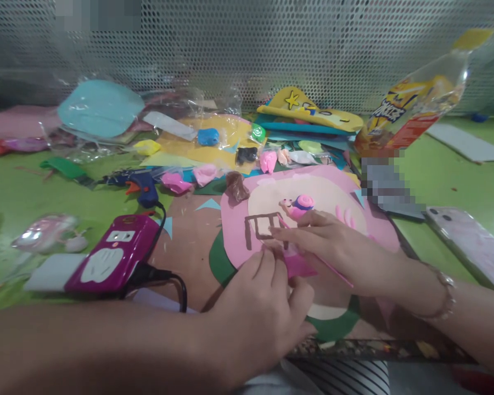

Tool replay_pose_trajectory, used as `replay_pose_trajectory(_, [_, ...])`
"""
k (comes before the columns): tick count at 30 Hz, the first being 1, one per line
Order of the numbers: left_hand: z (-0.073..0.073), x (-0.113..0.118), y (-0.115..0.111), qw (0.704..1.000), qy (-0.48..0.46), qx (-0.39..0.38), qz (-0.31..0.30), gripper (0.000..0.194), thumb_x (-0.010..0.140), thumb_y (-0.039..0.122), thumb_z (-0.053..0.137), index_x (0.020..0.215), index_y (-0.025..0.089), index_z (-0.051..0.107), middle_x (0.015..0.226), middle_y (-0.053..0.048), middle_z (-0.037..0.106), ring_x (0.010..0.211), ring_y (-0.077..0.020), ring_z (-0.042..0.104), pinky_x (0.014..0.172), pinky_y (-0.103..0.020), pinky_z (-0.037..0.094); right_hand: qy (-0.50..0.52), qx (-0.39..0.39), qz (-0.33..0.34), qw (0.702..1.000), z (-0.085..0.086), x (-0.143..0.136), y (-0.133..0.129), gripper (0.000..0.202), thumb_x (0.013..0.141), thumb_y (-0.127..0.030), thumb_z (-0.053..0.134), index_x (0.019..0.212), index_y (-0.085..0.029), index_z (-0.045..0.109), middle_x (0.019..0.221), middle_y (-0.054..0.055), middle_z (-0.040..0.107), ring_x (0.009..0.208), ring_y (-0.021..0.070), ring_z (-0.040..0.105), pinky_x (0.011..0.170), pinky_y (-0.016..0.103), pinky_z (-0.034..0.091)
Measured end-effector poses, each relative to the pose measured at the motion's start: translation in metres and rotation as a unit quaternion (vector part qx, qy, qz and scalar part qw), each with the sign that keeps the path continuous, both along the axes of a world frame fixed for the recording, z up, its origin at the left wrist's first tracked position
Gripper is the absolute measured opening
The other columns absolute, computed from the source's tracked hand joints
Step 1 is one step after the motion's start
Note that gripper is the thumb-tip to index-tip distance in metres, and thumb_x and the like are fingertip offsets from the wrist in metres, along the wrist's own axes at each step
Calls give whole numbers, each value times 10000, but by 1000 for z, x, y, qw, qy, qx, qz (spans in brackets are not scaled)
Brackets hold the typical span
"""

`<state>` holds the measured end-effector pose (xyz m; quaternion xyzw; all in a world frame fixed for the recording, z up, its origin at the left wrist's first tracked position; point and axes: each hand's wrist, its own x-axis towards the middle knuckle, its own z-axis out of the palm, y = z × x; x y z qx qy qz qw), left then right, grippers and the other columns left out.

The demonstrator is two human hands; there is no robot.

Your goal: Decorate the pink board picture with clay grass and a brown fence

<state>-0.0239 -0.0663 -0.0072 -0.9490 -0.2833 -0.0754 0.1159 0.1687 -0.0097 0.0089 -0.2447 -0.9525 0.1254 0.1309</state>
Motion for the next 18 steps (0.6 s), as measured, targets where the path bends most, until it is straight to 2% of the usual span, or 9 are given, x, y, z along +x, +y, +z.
replay_pose_trajectory(5, [0, 0, 0, 1000, 0, -4, 1, 382, 873, 471, 426, 970, 108, 493, 919, -235, 649, 929, -352, 622, 802, -444, 475, 16, 2, -22, 1000, -1, 1, 2, 455, 820, -157, 414, 1270, -100, 456, 963, 132, 650, 896, 262, 551, 832, 422, 413])
replay_pose_trajectory(9, [1, 0, 1, 1000, -3, 2, 1, 401, 867, 488, 433, 985, 108, 483, 1006, -274, 632, 996, -368, 602, 842, -449, 459, -1, 4, -17, 1000, -3, 0, 3, 422, 849, -196, 440, 1261, -110, 460, 1044, 124, 633, 910, 253, 534, 830, 411, 410])
replay_pose_trajectory(15, [0, 0, 1, 1000, -2, 9, -1, 386, 875, 471, 421, 979, 105, 483, 985, -270, 640, 992, -366, 609, 840, -449, 463, -9, 4, -13, 1000, -4, -1, 3, 462, 823, -127, 420, 1284, -94, 437, 1074, 122, 635, 922, 251, 526, 848, 401, 396])
replay_pose_trajectory(18, [0, 0, 1, 1000, 7, -1, 0, 393, 870, 482, 429, 982, 108, 482, 971, -261, 645, 982, -363, 613, 837, -446, 464, -6, 5, -16, 1000, -6, 0, 3, 455, 821, -151, 434, 1270, -77, 450, 1087, 137, 630, 936, 263, 516, 847, 410, 395])
